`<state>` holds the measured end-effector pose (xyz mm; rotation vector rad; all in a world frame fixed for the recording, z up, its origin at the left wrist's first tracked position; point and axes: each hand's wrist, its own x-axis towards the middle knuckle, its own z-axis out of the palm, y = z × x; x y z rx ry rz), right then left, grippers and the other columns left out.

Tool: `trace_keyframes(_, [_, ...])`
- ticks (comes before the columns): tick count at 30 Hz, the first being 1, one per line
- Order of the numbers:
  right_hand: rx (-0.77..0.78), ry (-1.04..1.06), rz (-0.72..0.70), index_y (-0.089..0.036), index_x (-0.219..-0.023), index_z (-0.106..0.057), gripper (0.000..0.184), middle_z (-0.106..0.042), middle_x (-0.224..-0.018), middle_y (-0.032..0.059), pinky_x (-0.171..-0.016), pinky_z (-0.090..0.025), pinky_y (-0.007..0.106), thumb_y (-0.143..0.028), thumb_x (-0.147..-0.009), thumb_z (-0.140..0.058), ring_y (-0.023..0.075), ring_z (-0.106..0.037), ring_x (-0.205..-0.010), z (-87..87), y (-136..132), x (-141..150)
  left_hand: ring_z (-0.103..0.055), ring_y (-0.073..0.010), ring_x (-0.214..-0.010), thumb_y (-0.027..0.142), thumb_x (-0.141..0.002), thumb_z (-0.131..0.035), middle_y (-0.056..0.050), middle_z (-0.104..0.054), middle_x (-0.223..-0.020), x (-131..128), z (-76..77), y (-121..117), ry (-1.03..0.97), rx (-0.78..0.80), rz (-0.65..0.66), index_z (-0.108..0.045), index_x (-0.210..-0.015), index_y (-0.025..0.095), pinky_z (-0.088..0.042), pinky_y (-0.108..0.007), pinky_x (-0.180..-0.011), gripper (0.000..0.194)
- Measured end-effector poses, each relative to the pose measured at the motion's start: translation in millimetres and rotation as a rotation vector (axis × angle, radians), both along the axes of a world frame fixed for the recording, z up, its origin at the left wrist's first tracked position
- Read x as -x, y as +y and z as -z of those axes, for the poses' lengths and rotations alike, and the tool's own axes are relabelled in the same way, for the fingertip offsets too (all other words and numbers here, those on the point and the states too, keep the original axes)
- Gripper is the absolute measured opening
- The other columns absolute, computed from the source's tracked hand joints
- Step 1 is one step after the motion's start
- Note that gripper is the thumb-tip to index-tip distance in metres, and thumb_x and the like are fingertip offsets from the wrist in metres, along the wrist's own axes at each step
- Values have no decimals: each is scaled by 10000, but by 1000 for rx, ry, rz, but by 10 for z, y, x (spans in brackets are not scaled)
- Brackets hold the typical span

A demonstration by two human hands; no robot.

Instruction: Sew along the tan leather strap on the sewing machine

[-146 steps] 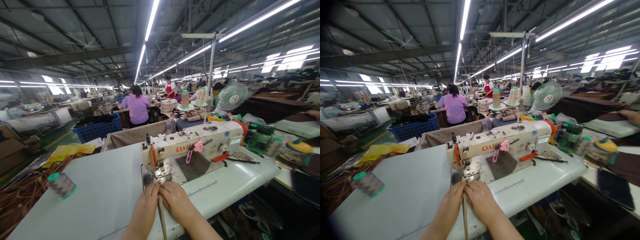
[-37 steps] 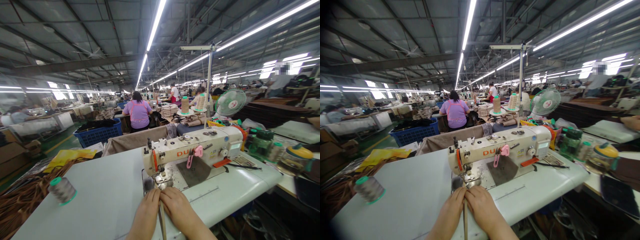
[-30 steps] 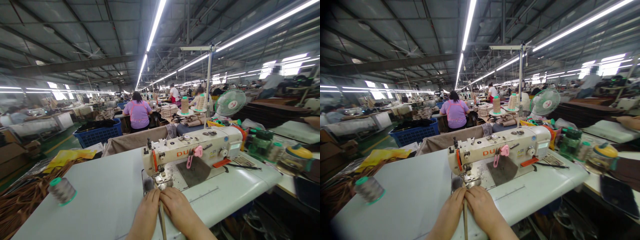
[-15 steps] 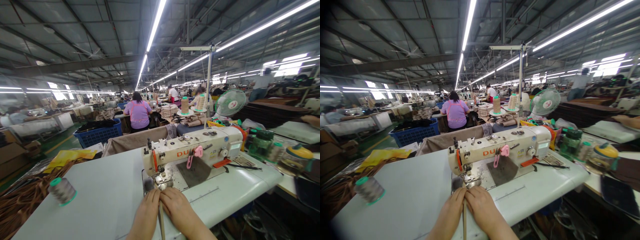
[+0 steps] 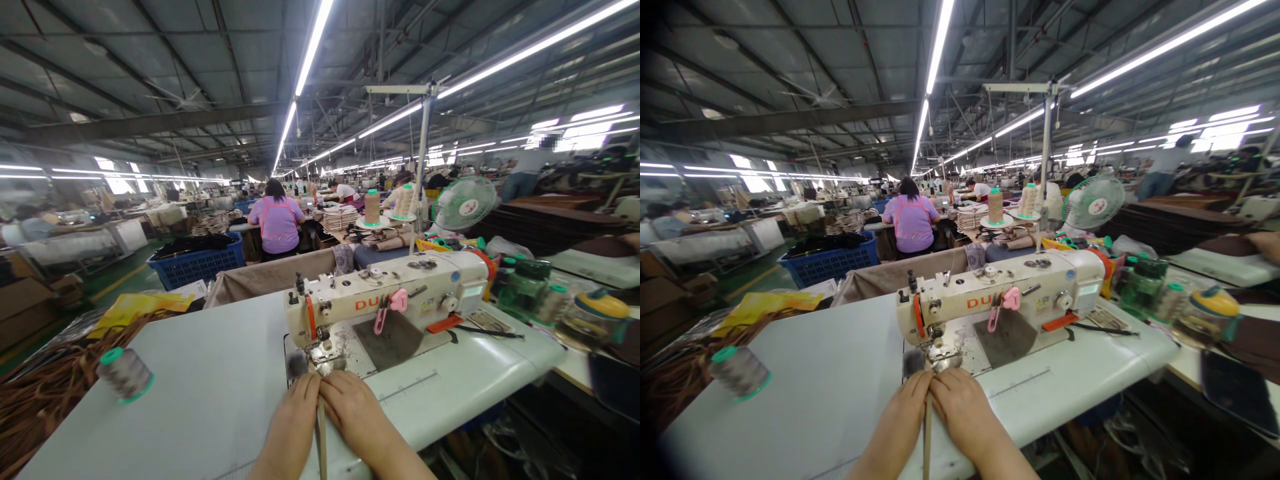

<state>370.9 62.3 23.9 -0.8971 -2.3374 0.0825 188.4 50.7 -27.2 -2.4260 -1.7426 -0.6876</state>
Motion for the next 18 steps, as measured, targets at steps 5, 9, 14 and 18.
trace_keyframes(5, [27,2,-5,-201,-1229,-685,188,-732,-1093,77,-925,-538,384,-233,-1069,-591,240,-654,-1000,-14,7,-12,-677,-218,-1312,-52,-942,-380,-113,-699,-1426,-20,3,-10,6,-10,-17,-634,-1403,184,-542,-407,-1163,577])
trace_keyframes(9, [67,20,-21,-206,-1273,-673,227,-729,-1129,79,-945,-531,401,-246,-1066,-588,248,-645,-1015,-28,-12,-18,-675,-217,-1316,-52,-941,-402,-114,-693,-1436,-25,-13,-14,-22,24,-14,-632,-1408,179,-541,-402,-1162,569])
trace_keyframes(14, [112,12,-21,-196,-1238,-673,202,-716,-1139,77,-963,-528,420,-245,-1051,-613,261,-634,-1036,-29,-33,-13,-659,-214,-1337,-49,-943,-400,-112,-685,-1446,-24,-56,-35,-51,48,-5,-629,-1418,179,-527,-397,-1175,574])
trace_keyframes(18, [124,12,-22,-195,-1200,-678,170,-715,-1124,74,-974,-527,419,-256,-1057,-610,257,-633,-1037,-19,-18,-7,-662,-218,-1332,-48,-944,-393,-112,-685,-1449,-23,-47,-32,-49,39,-6,-627,-1426,178,-531,-402,-1173,581])
